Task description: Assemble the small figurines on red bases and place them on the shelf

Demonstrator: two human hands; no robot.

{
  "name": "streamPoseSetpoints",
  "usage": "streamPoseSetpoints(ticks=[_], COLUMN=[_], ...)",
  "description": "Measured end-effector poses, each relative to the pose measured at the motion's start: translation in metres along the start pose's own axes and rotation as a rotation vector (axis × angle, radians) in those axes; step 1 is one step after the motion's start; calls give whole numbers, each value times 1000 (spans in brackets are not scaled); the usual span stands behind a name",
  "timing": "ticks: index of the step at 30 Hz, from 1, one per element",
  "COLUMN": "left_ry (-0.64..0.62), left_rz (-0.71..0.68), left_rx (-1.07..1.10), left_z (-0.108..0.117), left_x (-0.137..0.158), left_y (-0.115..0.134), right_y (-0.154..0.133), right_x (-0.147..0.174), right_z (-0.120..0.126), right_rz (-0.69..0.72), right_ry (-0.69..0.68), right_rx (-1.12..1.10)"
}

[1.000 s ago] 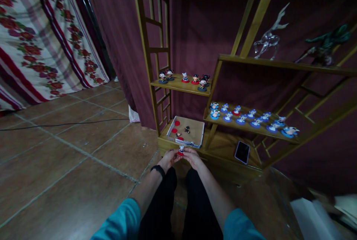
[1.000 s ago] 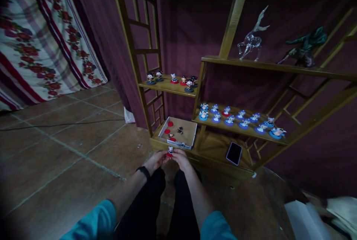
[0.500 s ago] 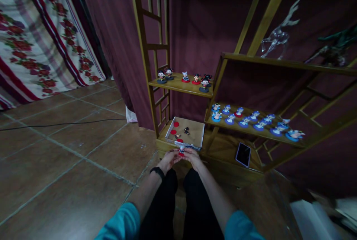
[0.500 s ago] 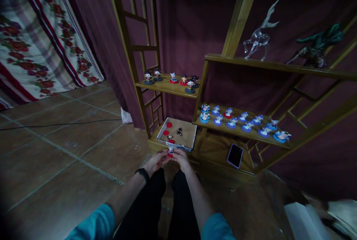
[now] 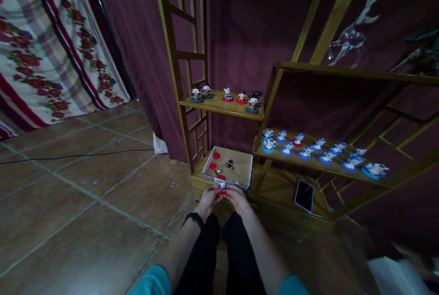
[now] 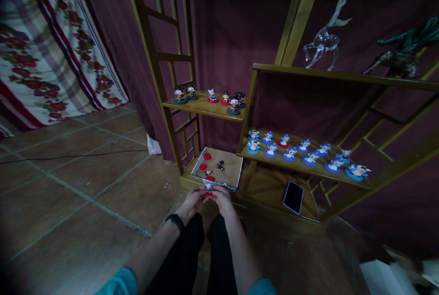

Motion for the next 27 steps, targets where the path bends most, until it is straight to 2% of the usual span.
streamPoseSetpoints(ticks=[11,19,27], left_ry=[7,-33,-40], left_rz=[-86,-47,-71], left_rx=[25,22,12], left_z=[-6,-6,-5], left_x=[5,13,15], left_y=[-2,2,4], right_y=[-3,-6,-8], right_x=[3,10,13], right_z=[4,3,-1], right_rz=[19,50,58], right_ry=[-43,-42,-48], right_rx=[-22,-3,33])
Point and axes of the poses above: each hand's wrist, its own x-axis away from the middle knuckle, its own z-axis out of the back of the hand, y = z × x, the point moved 4 cm from there along -x, towards the middle knuckle
